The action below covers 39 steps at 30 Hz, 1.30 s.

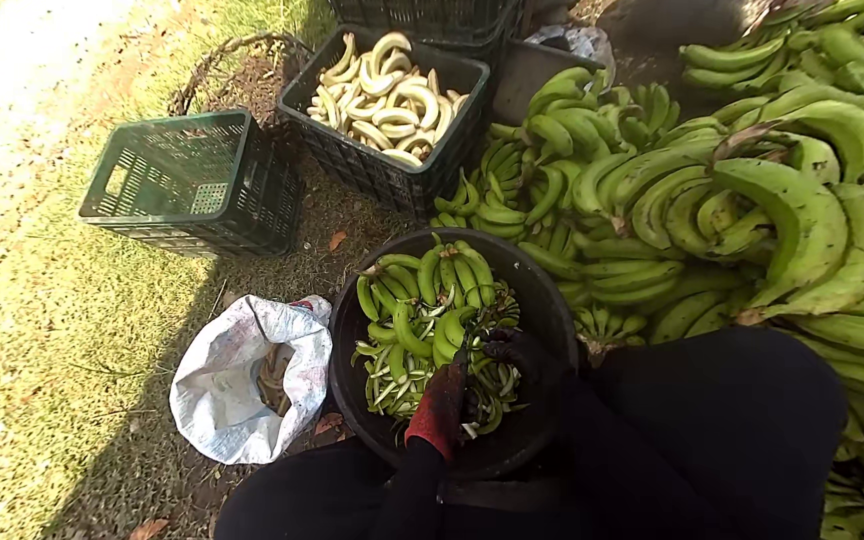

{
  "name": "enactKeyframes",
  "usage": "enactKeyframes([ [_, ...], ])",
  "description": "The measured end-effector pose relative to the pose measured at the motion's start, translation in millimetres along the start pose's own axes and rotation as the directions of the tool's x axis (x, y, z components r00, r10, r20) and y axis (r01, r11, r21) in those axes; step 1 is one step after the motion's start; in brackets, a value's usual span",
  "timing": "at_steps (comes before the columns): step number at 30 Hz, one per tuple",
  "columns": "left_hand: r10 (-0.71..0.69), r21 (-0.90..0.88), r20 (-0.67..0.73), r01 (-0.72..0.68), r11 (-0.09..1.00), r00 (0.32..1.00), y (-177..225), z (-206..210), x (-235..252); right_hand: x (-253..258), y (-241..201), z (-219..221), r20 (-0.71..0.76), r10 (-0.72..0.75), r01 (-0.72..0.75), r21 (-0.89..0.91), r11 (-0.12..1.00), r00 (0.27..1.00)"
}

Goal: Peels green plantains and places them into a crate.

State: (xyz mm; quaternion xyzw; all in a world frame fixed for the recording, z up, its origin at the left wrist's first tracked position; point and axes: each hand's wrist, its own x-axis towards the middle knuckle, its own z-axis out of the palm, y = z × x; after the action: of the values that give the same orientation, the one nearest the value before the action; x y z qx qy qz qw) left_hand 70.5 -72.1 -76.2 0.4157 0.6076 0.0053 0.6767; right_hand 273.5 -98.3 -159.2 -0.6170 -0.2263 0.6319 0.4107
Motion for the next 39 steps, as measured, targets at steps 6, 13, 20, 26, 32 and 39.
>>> enactKeyframes([
  [6, -0.082, 0.138, -0.078, 0.092, 0.986, 0.994, 0.8, 2.2, 11.2, -4.8, -3.7, 9.0, 0.061, 0.005, -0.004, -0.025, 1.000, 0.998],
  [13, -0.153, 0.027, 0.049, 0.152, 0.988, 0.987, -0.3, -5.2, 7.4, -2.1, 7.9, 16.3, -0.009, 0.040, -0.038, 0.174, 0.984, 0.999],
  [20, -0.134, -0.044, 0.003, 0.134, 0.990, 0.991, -22.5, 0.4, -1.4, 1.1, 12.4, 21.4, -0.027, 0.062, -0.051, 0.292, 0.955, 0.998],
  [26, -0.189, -0.086, 0.030, 0.191, 0.978, 0.982, -22.0, 5.6, 20.8, -3.0, 13.5, 22.0, -0.019, 0.049, -0.042, 0.283, 0.958, 0.999],
  [32, -0.138, -0.082, 0.052, 0.142, 0.986, 0.989, -45.7, 11.7, -1.8, 3.7, 16.1, 22.1, -0.143, 0.180, -0.105, 0.422, 0.900, 0.973],
  [39, -0.132, -0.159, 0.051, 0.139, 0.977, 0.990, -41.8, 27.7, 4.3, 2.3, 21.6, 23.5, -0.184, 0.144, -0.048, 0.446, 0.894, 0.972],
])
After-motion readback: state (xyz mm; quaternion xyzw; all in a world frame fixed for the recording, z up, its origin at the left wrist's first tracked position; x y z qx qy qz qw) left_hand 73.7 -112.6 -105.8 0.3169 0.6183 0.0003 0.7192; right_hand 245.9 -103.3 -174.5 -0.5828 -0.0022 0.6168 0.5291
